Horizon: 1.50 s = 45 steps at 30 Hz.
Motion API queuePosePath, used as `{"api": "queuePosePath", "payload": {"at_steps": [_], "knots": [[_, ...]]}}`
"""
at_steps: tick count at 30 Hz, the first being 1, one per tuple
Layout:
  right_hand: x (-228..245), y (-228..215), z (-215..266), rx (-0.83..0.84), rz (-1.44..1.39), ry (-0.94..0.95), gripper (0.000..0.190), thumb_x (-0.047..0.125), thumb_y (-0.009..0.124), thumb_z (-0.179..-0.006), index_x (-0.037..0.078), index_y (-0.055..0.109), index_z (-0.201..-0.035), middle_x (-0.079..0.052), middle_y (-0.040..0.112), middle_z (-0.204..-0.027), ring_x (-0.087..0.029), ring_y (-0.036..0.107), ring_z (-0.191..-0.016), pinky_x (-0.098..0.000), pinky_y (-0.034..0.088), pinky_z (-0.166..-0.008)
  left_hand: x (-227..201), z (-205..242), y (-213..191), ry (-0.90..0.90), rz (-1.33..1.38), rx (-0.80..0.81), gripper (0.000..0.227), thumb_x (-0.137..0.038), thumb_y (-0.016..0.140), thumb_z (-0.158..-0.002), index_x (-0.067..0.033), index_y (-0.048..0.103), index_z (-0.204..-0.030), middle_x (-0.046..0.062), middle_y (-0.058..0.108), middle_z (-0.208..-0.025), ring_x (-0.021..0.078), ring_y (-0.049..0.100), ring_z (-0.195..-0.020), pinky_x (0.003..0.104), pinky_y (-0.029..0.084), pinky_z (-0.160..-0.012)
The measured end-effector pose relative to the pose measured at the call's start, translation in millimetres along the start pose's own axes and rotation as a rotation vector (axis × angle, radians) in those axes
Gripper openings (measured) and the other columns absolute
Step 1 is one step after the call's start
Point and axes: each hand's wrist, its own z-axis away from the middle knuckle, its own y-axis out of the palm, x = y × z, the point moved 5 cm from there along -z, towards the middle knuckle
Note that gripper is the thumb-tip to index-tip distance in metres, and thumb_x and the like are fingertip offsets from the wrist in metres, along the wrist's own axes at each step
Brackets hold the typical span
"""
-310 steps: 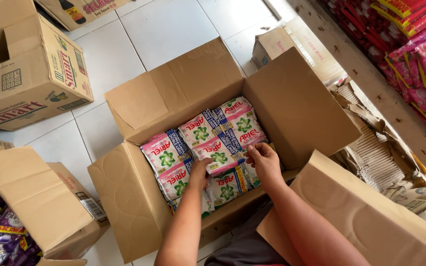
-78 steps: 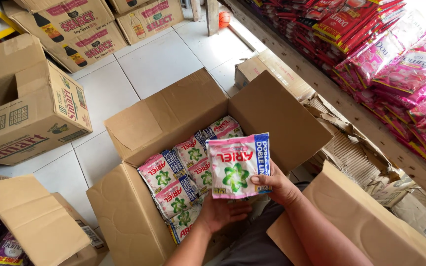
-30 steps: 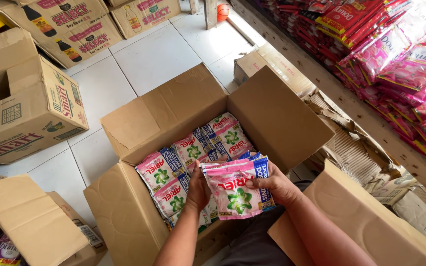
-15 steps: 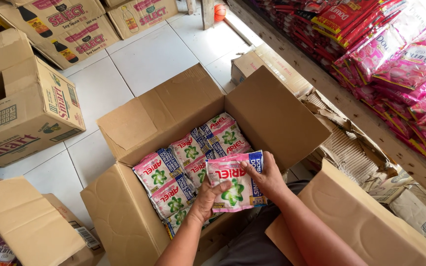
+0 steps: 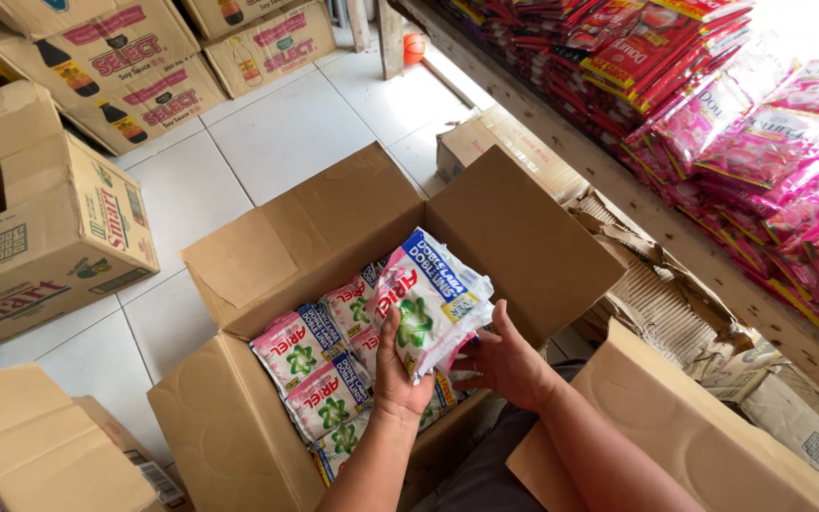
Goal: Stocking and organizing detergent packets from a box onto a shelf in a grocery store.
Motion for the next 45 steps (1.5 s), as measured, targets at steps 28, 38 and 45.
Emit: {"api": "queuePosePath", "payload": {"at_steps": [28, 38, 45], "knots": [[40, 17, 17, -0.370, 0.137, -0.293, 0.088, 0.025, 0.081, -0.075, 0.003, 0.036, -0.147, -0.016, 0.061, -0.134, -0.029, 0.067, -0.120, -0.0439, 0.054, -0.104, -20, 4, 7, -0.120, -0.557, -0.014, 0.055, -0.026, 0.090, -0.077, -0.0042, 0.059, -0.117, 0.020, 0.070, -0.112, 0.0342, 0.071, -0.101, 0.056, 0.056, -0.097], [43, 58, 32, 0.098, -0.195, -0.280, 0.106, 0.071, 0.064, -0.078, 0.008, 0.030, -0.156, -0.013, 0.057, -0.144, -0.030, 0.060, -0.128, -0.0513, 0.051, -0.102, -29, 10, 27, 0.068, -0.185, -0.184, 0.049, -0.044, 0.069, -0.088, -0.0053, 0.071, -0.117, 0.010, 0.077, -0.111, 0.0261, 0.073, -0.101, 0.044, 0.057, -0.092], [32, 7, 23, -0.347, 0.006, -0.498, 0.076, 0.023, 0.079, -0.081, -0.002, 0.040, -0.142, -0.019, 0.068, -0.120, -0.027, 0.071, -0.099, -0.0443, 0.058, -0.089, -31, -2, -10, 0.309, -0.299, -0.047, 0.041, -0.037, 0.074, -0.092, -0.0081, 0.055, -0.114, 0.008, 0.071, -0.104, 0.0262, 0.069, -0.098, 0.047, 0.056, -0.089]]}}
